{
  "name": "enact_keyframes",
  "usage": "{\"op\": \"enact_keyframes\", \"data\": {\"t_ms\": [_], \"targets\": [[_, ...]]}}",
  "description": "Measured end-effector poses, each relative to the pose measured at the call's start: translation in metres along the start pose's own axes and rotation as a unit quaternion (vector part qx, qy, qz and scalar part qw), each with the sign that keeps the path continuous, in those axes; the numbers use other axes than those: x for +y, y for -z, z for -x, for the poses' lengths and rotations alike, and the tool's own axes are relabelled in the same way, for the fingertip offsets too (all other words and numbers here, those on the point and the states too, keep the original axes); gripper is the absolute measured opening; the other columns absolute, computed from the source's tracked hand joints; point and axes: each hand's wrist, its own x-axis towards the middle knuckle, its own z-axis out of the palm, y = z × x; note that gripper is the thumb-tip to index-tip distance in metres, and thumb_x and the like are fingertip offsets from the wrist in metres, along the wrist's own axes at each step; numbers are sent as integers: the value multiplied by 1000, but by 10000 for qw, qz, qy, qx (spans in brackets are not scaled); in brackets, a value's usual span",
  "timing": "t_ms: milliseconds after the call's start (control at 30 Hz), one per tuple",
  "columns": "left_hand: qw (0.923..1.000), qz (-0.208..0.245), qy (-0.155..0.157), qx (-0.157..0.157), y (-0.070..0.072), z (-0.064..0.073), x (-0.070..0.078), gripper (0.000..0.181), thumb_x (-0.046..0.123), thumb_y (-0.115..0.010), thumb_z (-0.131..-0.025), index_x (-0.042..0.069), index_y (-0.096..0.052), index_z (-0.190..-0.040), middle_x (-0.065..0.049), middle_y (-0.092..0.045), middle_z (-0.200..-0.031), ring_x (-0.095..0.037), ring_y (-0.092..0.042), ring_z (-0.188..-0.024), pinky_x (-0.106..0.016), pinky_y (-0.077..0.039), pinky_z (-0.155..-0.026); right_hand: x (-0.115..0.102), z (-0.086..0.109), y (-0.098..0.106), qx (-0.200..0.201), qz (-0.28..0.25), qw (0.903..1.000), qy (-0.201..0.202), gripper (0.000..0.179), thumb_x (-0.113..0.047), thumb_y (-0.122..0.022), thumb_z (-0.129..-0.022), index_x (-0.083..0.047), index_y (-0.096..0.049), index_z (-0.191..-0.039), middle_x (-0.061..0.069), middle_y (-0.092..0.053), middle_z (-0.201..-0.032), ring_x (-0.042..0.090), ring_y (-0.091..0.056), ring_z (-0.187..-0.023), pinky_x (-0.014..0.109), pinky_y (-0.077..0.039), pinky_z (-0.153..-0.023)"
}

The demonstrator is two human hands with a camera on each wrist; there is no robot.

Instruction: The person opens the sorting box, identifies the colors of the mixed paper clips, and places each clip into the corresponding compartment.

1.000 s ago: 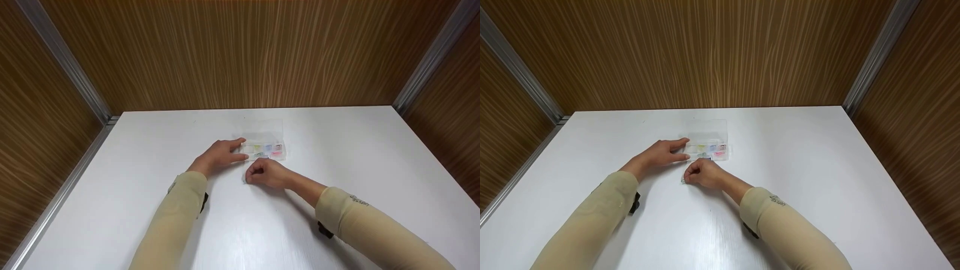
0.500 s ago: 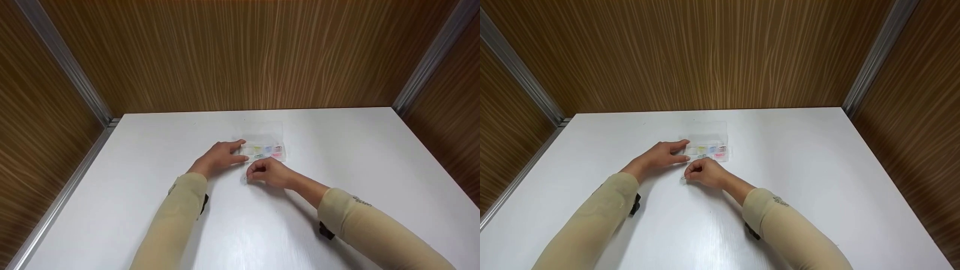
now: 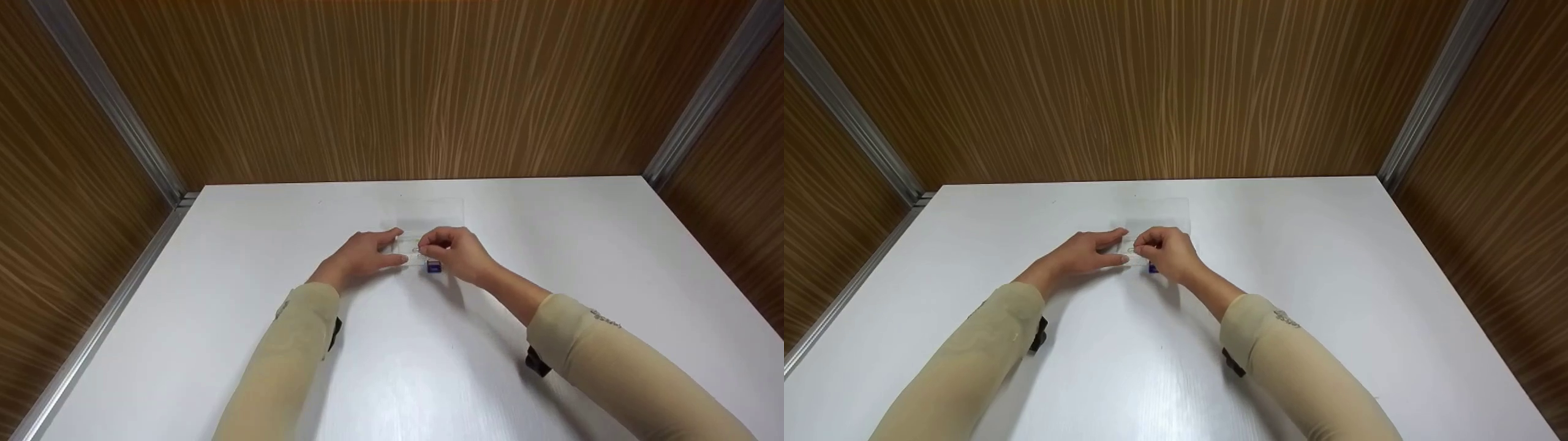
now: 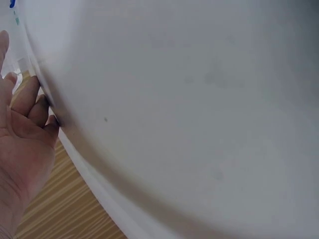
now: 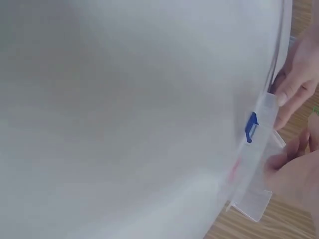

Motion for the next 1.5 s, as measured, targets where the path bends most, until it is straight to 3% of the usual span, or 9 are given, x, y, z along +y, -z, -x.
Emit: {"op": "enact_keyframes", "data": {"t_ms": [167, 400, 667, 900, 1100, 1300, 1500], "targets": [[10000, 30, 24, 10, 0, 0, 0, 76, 60, -69, -98, 34, -42, -164, 3, -43, -166, -22, -34, -156, -45, -25, -127, 3, -10, -1, 272, 354, 9989, -160, 7, -9, -73, -102, -6, -78, -105, 3, -71, -97, 17, -57, -87, 24, -47, -72], [9999, 46, -5, -90, -1, -3, 4, 75, 60, -69, -98, 36, -41, -164, 3, -43, -167, -21, -33, -157, -44, -26, -127, 10, -15, -3, 410, 803, 9947, -487, 8, -8, -71, -102, -6, -78, -107, 4, -73, -100, 18, -59, -91, 30, -50, -81], [9998, 68, -149, -88, -4, -4, 6, 74, 58, -69, -99, 34, -43, -164, 5, -44, -165, -20, -35, -156, -42, -27, -127, 17, -13, -1, 432, 1147, 9911, -520, 14, -5, -67, -103, -7, -80, -110, 5, -76, -104, 20, -63, -95, 36, -52, -87], [9998, -8, -150, -142, -4, -5, 8, 74, 57, -67, -100, 33, -40, -165, 2, -43, -167, -23, -35, -156, -45, -27, -127, 17, -8, 6, 349, 843, 9946, -498, 21, -4, -64, -105, -5, -76, -122, 7, -74, -113, 22, -62, -99, 36, -53, -88], [9998, -35, 142, -161, 0, -3, 9, 73, 59, -64, -101, 38, -36, -166, 2, -39, -170, -23, -31, -158, -49, -24, -128, 11, 0, 18, 418, 557, 9964, -493, 24, -7, -65, -105, -4, -73, -128, 8, -71, -113, 24, -61, -101, 33, -52, -86], [9995, -135, 258, -138, 1, -4, 9, 74, 59, -61, -103, 37, -33, -168, 2, -36, -171, -24, -27, -159, -48, -21, -129, 15, 10, 31, 596, 581, 9954, -466, 25, -10, -68, -105, -4, -73, -128, 8, -69, -110, 24, -57, -100, 33, -48, -84], [9997, 98, 235, -54, -1, -3, 4, 75, 56, -64, -102, 35, -33, -168, -1, -38, -170, -23, -29, -159, -46, -22, -129, 24, 17, 42, 844, 649, 9935, -405, 27, -12, -69, -104, -4, -72, -129, 9, -68, -108, 24, -57, -101, 33, -47, -84]]}}
